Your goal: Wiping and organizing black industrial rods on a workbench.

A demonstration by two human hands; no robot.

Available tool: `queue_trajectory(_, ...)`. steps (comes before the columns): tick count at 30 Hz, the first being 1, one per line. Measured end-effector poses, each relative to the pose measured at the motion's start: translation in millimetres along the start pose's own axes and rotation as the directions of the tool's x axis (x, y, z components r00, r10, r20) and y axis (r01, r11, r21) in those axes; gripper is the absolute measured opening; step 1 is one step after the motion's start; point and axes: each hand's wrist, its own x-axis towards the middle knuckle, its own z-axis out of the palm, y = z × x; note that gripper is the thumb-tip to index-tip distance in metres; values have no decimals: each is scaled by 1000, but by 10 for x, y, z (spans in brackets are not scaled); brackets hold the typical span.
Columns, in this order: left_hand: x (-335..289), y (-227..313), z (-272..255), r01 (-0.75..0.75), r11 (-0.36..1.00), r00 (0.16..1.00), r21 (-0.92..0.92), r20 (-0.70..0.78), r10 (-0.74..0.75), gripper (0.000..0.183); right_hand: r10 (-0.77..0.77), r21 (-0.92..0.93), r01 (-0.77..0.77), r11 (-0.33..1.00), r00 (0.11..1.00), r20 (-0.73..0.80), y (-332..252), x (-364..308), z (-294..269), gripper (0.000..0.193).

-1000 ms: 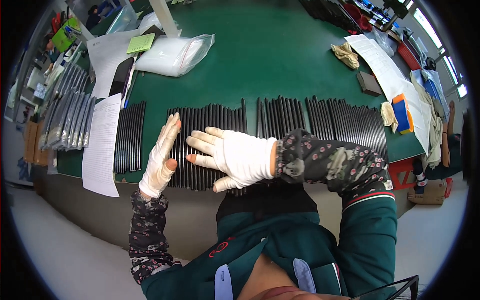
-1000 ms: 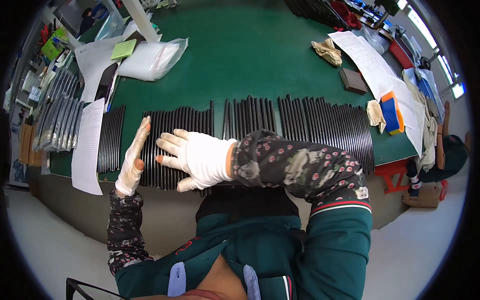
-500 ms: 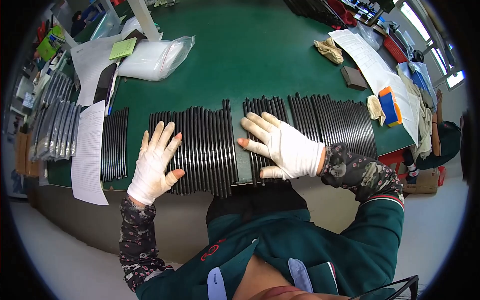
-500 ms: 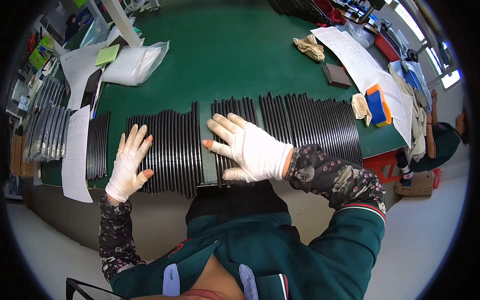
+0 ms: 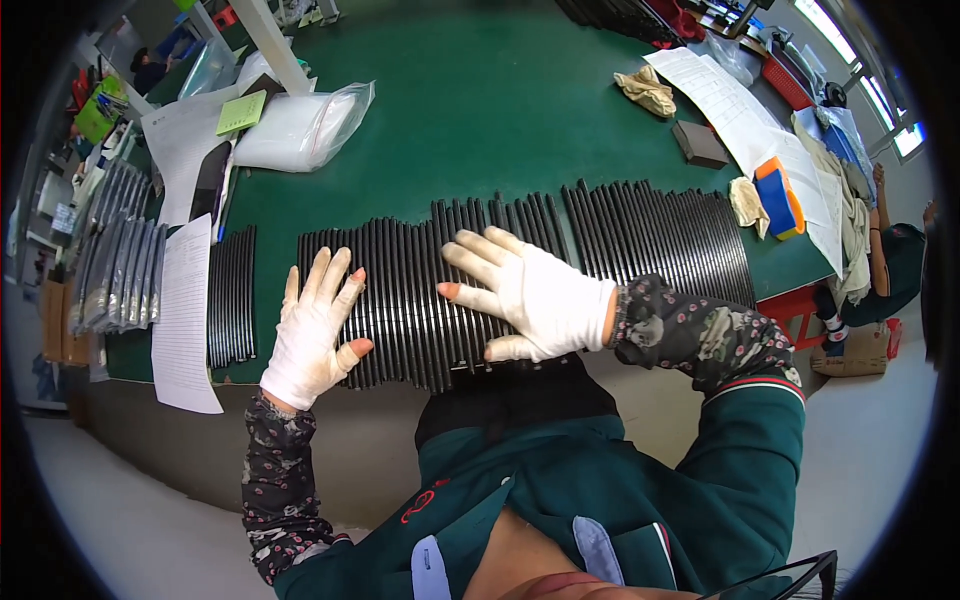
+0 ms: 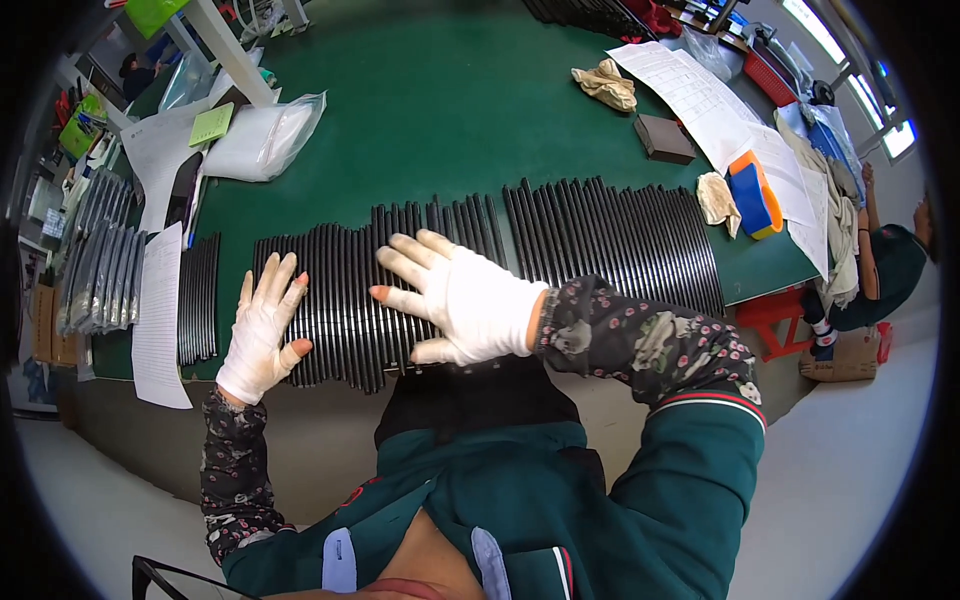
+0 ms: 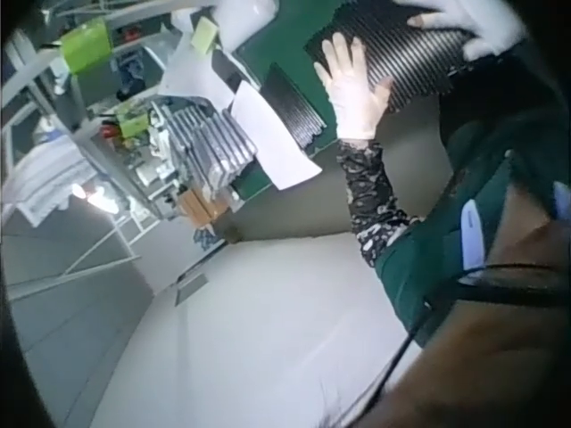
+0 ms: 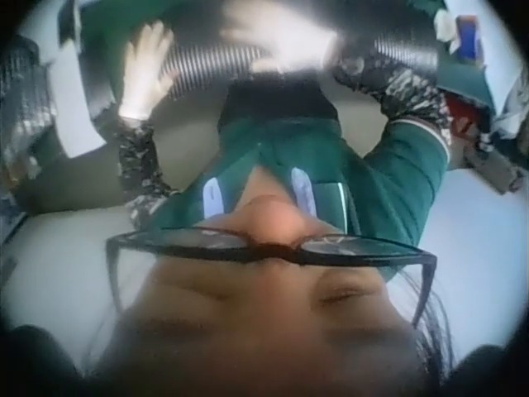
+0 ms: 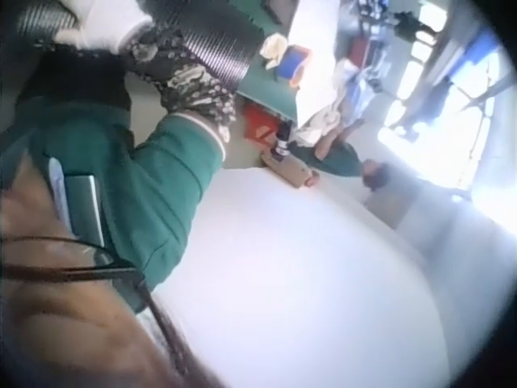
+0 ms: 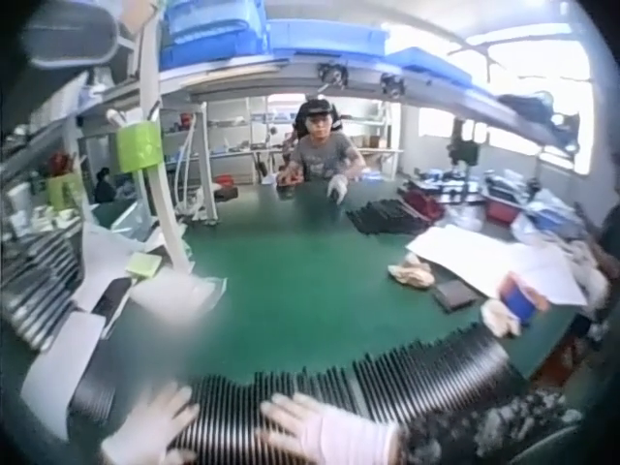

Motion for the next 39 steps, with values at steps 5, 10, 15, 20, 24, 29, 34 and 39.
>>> queue_trajectory(5, -7, 9, -110, -5, 1000, 1000, 10, 14, 5, 80, 39, 8, -39, 999, 999, 12, 58, -241, -116, 79)
queue_trajectory(10, -171, 74, -195, 23, 999, 1000, 26, 16, -23, 82, 10, -44, -10, 999, 1000, -7, -162, 12, -94, 80)
queue_trajectory(15, -130, 523, -446, -48, 998, 998, 37, 44, 46, 89, 127, 524, -59, 850, 987, -95, 153, 198, -368, 79)
queue_trajectory(20, 169, 1165, -467, -303, 933, 914, -196, 217, 342, 79, 366, 931, -93, 353, 929, -47, 693, 547, -394, 64)
queue_trajectory(24, 422, 1169, -169, -400, 889, 895, -222, 117, 431, 77, 343, 990, -63, 127, 939, 16, 838, 873, -76, 60)
queue_trajectory(29, 533, 1098, -91, -359, 898, 913, -254, 104, 395, 77, 203, 990, -134, 43, 971, 123, 827, 888, 9, 59)
queue_trajectory(34, 644, 1113, -19, -368, 892, 918, -262, 47, 393, 75, 129, 994, -109, 27, 986, 105, 841, 737, -4, 60)
queue_trajectory(39, 670, 1260, -135, -323, 905, 931, -278, 80, 357, 80, 240, 994, -65, 85, 970, 43, 1167, 517, -187, 58)
